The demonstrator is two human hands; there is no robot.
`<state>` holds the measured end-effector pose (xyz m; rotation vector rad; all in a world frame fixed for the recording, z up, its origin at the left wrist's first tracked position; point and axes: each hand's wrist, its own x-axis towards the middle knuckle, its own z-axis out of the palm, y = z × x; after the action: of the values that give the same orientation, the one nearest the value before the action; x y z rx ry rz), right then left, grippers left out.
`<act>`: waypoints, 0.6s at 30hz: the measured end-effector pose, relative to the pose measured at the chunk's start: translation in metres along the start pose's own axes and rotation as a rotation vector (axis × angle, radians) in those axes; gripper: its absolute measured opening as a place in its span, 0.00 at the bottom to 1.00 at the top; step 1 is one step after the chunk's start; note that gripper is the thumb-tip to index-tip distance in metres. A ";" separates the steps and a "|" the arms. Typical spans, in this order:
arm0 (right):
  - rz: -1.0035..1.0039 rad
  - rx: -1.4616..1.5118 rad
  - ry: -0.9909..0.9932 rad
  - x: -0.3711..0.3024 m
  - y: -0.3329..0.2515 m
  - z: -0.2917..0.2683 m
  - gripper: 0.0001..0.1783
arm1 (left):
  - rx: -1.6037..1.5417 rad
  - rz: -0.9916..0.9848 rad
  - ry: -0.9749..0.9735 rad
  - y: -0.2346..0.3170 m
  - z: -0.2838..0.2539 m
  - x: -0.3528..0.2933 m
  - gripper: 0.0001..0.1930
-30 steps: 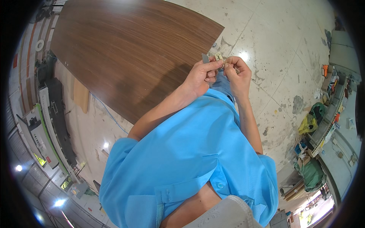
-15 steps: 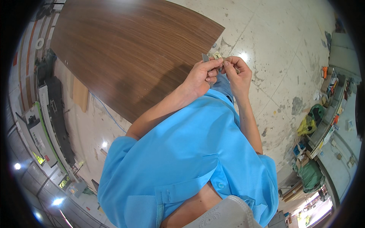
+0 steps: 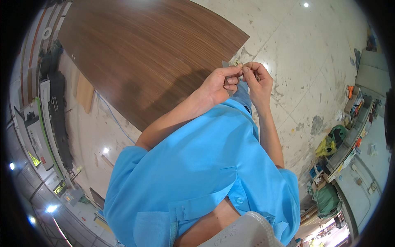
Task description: The person cuts a label from a sheet using scissors, then peels the backing and applies the label to the edge of a wooden tabletop. The person handles the label and scissors directly.
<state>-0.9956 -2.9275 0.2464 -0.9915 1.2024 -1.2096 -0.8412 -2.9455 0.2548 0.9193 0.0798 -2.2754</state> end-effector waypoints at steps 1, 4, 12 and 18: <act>0.011 -0.005 -0.006 0.000 -0.001 0.000 0.06 | 0.005 0.009 -0.012 0.000 -0.001 0.001 0.06; 0.034 0.008 -0.023 0.002 -0.001 0.000 0.06 | 0.014 0.035 -0.010 0.000 -0.004 0.002 0.06; 0.028 0.020 -0.050 0.010 0.000 0.003 0.06 | -0.022 0.022 0.037 0.002 -0.002 0.002 0.05; -0.011 -0.089 -0.044 0.013 0.008 -0.002 0.05 | -0.073 -0.021 0.066 0.000 -0.006 0.008 0.04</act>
<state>-0.9968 -2.9393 0.2364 -1.0862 1.2261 -1.1457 -0.8417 -2.9486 0.2455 0.9589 0.2008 -2.2461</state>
